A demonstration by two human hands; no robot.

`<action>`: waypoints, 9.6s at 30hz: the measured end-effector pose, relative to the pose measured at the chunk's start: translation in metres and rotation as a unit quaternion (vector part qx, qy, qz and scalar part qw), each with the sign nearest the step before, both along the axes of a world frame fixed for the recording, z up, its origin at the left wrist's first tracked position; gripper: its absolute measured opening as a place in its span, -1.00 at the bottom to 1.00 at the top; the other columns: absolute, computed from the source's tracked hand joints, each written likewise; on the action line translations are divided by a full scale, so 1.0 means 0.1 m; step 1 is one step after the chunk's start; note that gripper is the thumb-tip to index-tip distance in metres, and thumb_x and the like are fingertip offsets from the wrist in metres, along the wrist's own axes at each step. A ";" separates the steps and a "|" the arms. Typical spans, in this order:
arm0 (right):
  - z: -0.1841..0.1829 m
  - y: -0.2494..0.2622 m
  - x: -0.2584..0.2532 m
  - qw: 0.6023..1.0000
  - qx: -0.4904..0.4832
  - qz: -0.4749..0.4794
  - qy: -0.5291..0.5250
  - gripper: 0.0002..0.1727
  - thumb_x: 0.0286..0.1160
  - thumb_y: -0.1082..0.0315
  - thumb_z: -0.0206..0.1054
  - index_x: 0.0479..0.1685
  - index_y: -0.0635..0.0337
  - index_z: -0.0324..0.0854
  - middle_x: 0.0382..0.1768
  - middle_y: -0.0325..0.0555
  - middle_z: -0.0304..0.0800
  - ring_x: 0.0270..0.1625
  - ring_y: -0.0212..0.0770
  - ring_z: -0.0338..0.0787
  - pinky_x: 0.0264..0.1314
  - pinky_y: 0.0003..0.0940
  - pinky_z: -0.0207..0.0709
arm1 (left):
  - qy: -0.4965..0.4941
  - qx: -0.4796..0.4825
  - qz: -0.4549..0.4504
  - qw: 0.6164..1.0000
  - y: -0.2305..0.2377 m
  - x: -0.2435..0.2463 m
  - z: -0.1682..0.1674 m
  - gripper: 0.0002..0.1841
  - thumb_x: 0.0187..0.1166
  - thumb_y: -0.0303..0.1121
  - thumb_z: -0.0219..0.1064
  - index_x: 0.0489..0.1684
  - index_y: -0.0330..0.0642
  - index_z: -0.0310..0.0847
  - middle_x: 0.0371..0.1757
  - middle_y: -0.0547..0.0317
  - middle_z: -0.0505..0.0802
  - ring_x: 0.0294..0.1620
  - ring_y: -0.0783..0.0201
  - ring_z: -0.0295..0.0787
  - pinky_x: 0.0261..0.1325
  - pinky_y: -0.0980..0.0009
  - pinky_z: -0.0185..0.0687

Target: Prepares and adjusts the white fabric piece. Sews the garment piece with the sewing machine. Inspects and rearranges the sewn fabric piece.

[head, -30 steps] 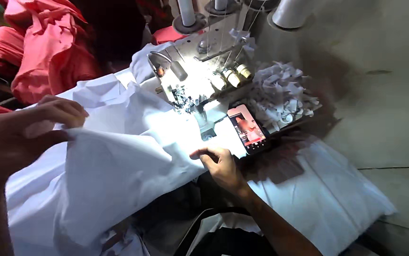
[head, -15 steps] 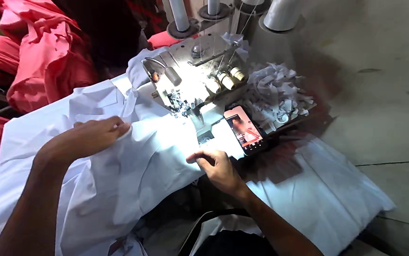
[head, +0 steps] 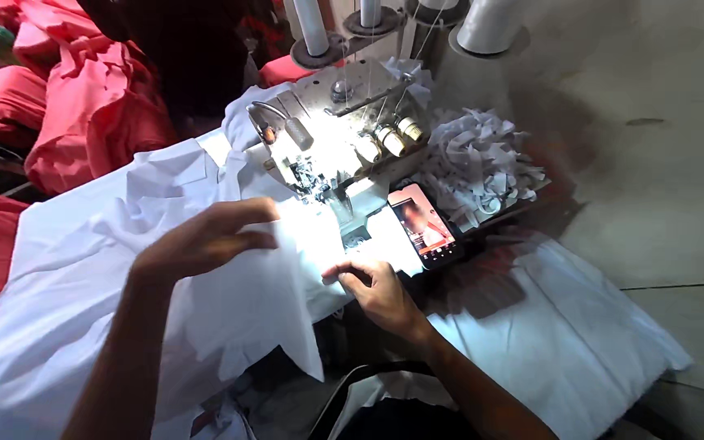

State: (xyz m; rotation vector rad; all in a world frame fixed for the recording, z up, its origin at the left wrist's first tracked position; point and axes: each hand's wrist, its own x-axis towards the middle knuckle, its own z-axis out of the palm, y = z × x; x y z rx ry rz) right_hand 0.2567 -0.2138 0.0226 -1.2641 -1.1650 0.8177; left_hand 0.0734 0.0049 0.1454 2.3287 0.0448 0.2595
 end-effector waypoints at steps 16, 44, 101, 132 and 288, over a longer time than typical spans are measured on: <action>-0.03 -0.12 -0.18 0.993 -0.022 -0.098 -0.057 -0.62 0.62 0.19 0.32 -0.62 0.13 0.62 -0.53 -0.32 0.55 -0.42 -0.54 0.56 -0.35 -0.62 0.44 | -0.002 0.205 0.316 0.926 -0.62 0.44 -0.44 -0.87 0.49 -0.28 0.46 -0.13 -0.04 0.82 -0.19 0.28 0.83 -0.18 0.30 0.78 -0.14 0.21 0.72; -0.08 -0.25 -0.07 0.997 -0.022 -0.074 -0.015 -0.62 0.64 0.25 0.23 -0.65 0.07 0.62 -0.59 -0.42 0.52 -0.48 -0.60 0.52 -0.42 -0.68 0.37 | -0.119 0.278 0.263 0.916 -0.67 0.37 -0.69 -0.80 0.65 -0.34 0.31 -0.03 -0.08 0.89 0.16 0.08 0.87 0.31 0.14 0.73 0.38 0.20 0.61; 0.03 -0.33 0.34 0.985 -0.175 0.003 -0.005 -0.80 0.30 0.21 0.65 -0.34 0.13 0.83 -0.46 -0.36 0.83 -0.43 -0.58 0.72 -0.31 -0.64 0.62 | -0.290 -0.563 0.458 0.624 -2.25 0.54 -1.49 -0.85 0.62 -0.51 0.31 -0.05 -0.46 0.64 -0.42 -0.10 0.89 -0.58 0.18 0.85 -0.42 0.31 0.88; 0.46 -0.02 2.76 0.950 -0.074 -0.110 -0.281 -0.67 0.74 0.30 0.21 0.34 0.17 0.66 -0.04 -0.08 0.83 -0.19 -0.30 0.78 -0.15 -0.36 0.69 | -0.303 -0.515 0.390 0.700 -2.23 0.44 -1.75 -0.77 0.77 -0.40 0.17 -0.24 -0.29 0.71 -0.51 -0.05 0.91 -0.58 0.26 0.87 -0.42 0.48 0.80; 0.58 -0.42 2.37 0.936 -0.154 -0.240 -0.208 -0.73 0.55 0.21 0.50 0.06 0.17 0.73 -0.17 -0.09 0.85 -0.18 -0.21 0.83 -0.04 -0.14 0.73 | -0.047 -0.293 0.221 0.929 -1.35 3.09 -0.86 -0.81 0.65 -0.28 0.40 -0.11 -0.24 0.75 -0.35 0.07 0.79 -0.44 0.29 0.66 -0.30 0.29 0.64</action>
